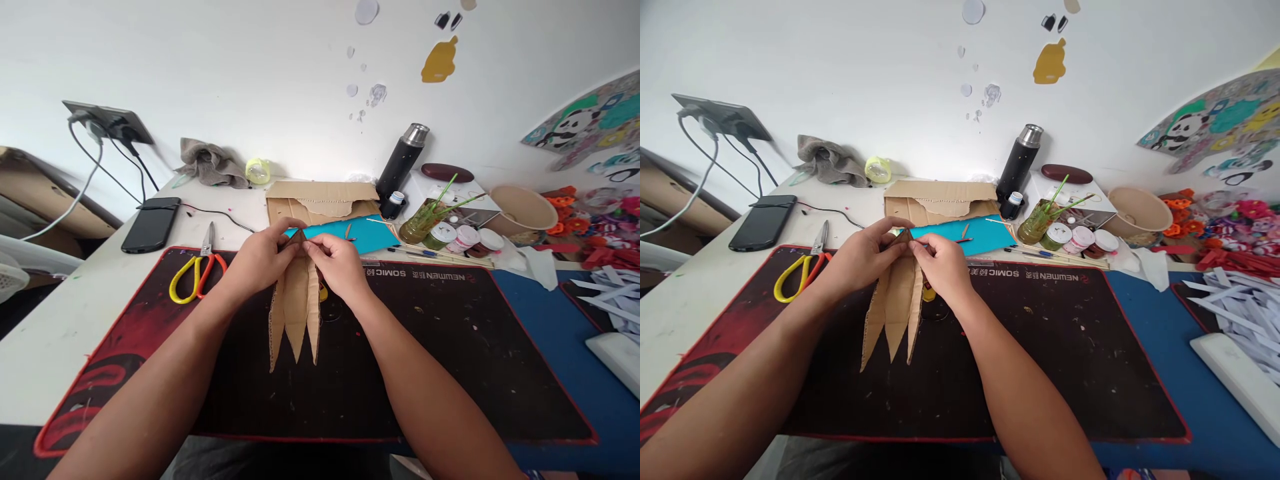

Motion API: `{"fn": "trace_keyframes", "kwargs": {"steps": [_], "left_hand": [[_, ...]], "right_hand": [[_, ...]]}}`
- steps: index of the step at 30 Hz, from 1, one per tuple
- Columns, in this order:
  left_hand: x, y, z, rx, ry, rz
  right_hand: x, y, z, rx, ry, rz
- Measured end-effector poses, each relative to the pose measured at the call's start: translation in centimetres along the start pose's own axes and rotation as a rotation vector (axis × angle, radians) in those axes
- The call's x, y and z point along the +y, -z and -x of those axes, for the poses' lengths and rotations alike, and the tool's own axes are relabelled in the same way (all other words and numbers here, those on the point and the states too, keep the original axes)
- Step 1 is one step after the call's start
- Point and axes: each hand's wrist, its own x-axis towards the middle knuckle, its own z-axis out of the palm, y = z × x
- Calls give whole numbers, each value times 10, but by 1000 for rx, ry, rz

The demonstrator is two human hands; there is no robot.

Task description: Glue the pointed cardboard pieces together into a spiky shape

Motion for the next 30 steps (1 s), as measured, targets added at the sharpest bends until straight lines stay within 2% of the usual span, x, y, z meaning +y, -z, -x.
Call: {"fn": "trace_keyframes", "kwargs": {"steps": [13,22,30], "left_hand": [[3,0,1,6,-4,-8],[1,-2,1,-8,-32,24],[0,-6,2,23,-38,43]], "right_hand": [[-1,-1,1,19,40,15],[-7,-2,4,84,45,90],[-2,0,-1,82,24,-26]]}}
